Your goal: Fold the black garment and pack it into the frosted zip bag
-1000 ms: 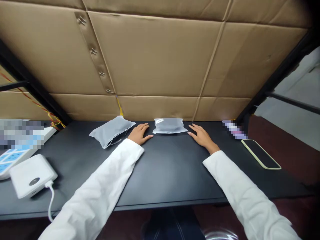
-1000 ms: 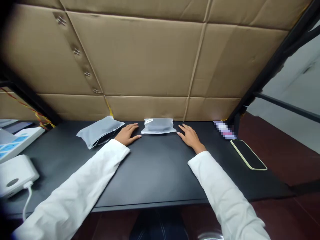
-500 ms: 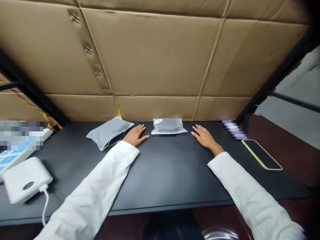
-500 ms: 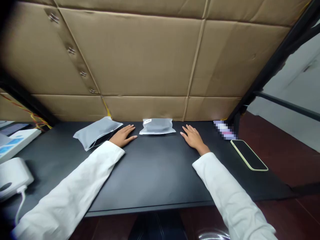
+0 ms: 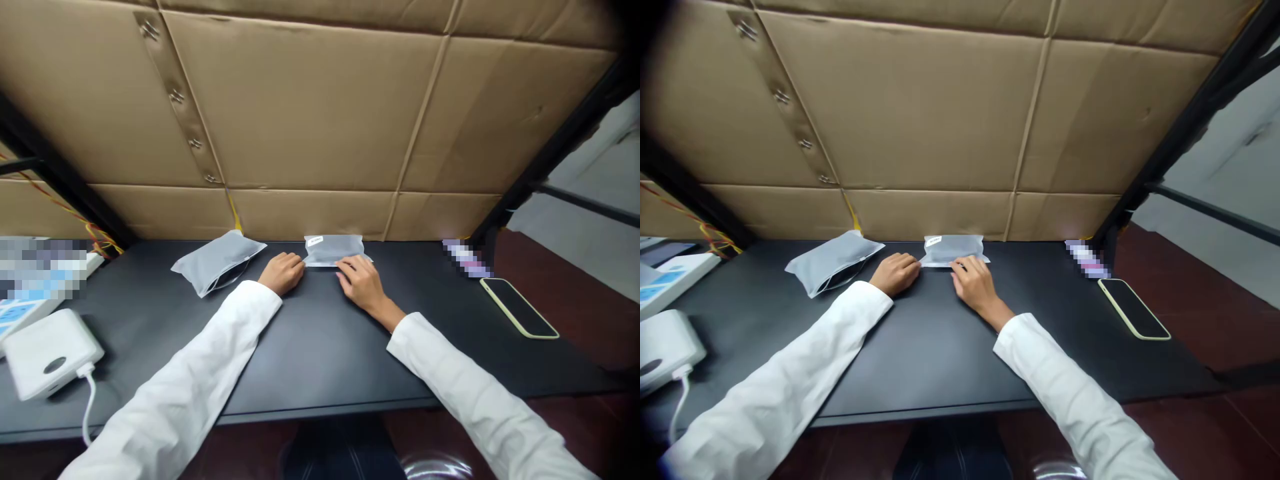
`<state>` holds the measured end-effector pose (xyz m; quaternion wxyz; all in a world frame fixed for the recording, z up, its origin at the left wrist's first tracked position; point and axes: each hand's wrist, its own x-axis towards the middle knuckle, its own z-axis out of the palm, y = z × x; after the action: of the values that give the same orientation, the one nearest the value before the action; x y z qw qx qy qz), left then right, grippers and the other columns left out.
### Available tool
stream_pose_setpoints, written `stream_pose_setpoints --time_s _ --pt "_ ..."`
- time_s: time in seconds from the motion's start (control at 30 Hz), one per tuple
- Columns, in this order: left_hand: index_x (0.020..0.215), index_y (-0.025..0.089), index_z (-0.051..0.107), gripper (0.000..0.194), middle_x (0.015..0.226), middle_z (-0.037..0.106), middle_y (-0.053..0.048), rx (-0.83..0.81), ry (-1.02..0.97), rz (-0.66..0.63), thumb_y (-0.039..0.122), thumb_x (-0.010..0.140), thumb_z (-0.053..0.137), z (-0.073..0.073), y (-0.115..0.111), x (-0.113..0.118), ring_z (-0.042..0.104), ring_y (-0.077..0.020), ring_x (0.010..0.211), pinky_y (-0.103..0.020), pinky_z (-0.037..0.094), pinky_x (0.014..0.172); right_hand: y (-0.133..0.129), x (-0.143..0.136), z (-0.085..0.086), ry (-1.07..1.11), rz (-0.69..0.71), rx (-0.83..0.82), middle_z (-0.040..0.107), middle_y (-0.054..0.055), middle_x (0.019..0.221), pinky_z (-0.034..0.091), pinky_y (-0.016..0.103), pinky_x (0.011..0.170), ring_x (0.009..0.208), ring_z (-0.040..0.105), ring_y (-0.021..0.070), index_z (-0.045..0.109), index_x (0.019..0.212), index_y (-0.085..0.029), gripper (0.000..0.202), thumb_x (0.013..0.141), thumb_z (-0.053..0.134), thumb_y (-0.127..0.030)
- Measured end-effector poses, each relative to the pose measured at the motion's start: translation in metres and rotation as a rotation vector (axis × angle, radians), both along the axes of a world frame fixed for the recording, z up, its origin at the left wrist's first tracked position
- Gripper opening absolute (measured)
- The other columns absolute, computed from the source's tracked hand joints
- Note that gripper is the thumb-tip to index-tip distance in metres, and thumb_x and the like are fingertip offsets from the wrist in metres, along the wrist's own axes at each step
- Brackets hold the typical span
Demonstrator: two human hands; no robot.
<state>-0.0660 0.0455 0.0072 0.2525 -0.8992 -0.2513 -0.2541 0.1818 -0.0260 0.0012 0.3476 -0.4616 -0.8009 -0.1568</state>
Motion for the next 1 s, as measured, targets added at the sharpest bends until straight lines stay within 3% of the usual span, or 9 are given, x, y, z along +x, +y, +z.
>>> stream_pose_setpoints --time_s 0.17,0.27,0.4,0.53,0.77,1.0 --pt "0.077 0.017 0.062 0.024 0.073 0.061 -0.004 0.05 -0.045 -0.101 0.017 0.095 0.046 -0.001 -0.012 0.007 0.054 -0.015 0.069 -0.029 0.039 0.062 0.006 -0.043 -0.001 -0.119 0.063 0.018 0.067 0.007 0.105 0.042 0.037 0.078 0.095 0.055 0.0239 0.067 0.106 -0.018 0.018 0.092 0.055 -0.02" --pt "0.072 0.018 0.059 0.025 0.069 0.059 -0.003 0.064 -0.083 -0.143 0.016 0.094 0.048 -0.003 -0.021 0.015 0.052 -0.0143 0.066 -0.028 0.038 0.059 0.01 -0.046 -0.002 -0.152 0.071 0.052 0.067 0.005 0.091 0.04 0.035 0.073 0.086 0.055 0.0217 0.068 0.089 -0.019 0.013 0.093 0.056 -0.021" --pt "0.064 0.018 0.053 0.028 0.063 0.054 -0.001 0.083 -0.065 -0.182 0.011 0.091 0.048 -0.003 -0.027 0.021 0.047 -0.0143 0.061 -0.03 0.035 0.056 0.013 -0.041 -0.004 -0.217 0.065 0.086 0.065 0.003 0.078 0.035 0.034 0.067 0.077 0.051 0.0189 0.065 0.073 -0.021 0.022 0.093 0.056 -0.021" --pt "0.063 0.018 0.051 0.029 0.063 0.054 -0.002 0.055 -0.127 -0.121 0.012 0.091 0.049 0.0 -0.02 0.014 0.048 -0.0147 0.062 -0.03 0.036 0.057 0.022 -0.018 0.0 -0.239 0.064 0.124 0.064 0.004 0.077 0.033 0.034 0.069 0.076 0.05 0.018 0.064 0.068 -0.019 0.025 0.092 0.057 -0.021" --pt "0.067 0.018 0.055 0.026 0.07 0.059 -0.003 -0.005 -0.248 -0.006 0.015 0.092 0.049 0.004 -0.007 0.0 0.054 -0.0147 0.066 -0.028 0.038 0.06 0.034 0.056 0.01 -0.155 -0.016 0.111 0.064 0.004 0.074 0.033 0.032 0.07 0.074 0.05 0.017 0.067 0.07 -0.018 0.024 0.092 0.058 -0.021" --pt "0.067 0.018 0.055 0.026 0.07 0.059 -0.003 -0.016 -0.252 0.008 0.016 0.092 0.048 0.001 -0.007 0.0 0.053 -0.0148 0.066 -0.028 0.039 0.06 0.034 0.07 0.009 -0.173 -0.025 0.078 0.065 0.005 0.075 0.035 0.033 0.072 0.074 0.051 0.0178 0.068 0.071 -0.018 0.023 0.092 0.058 -0.023"
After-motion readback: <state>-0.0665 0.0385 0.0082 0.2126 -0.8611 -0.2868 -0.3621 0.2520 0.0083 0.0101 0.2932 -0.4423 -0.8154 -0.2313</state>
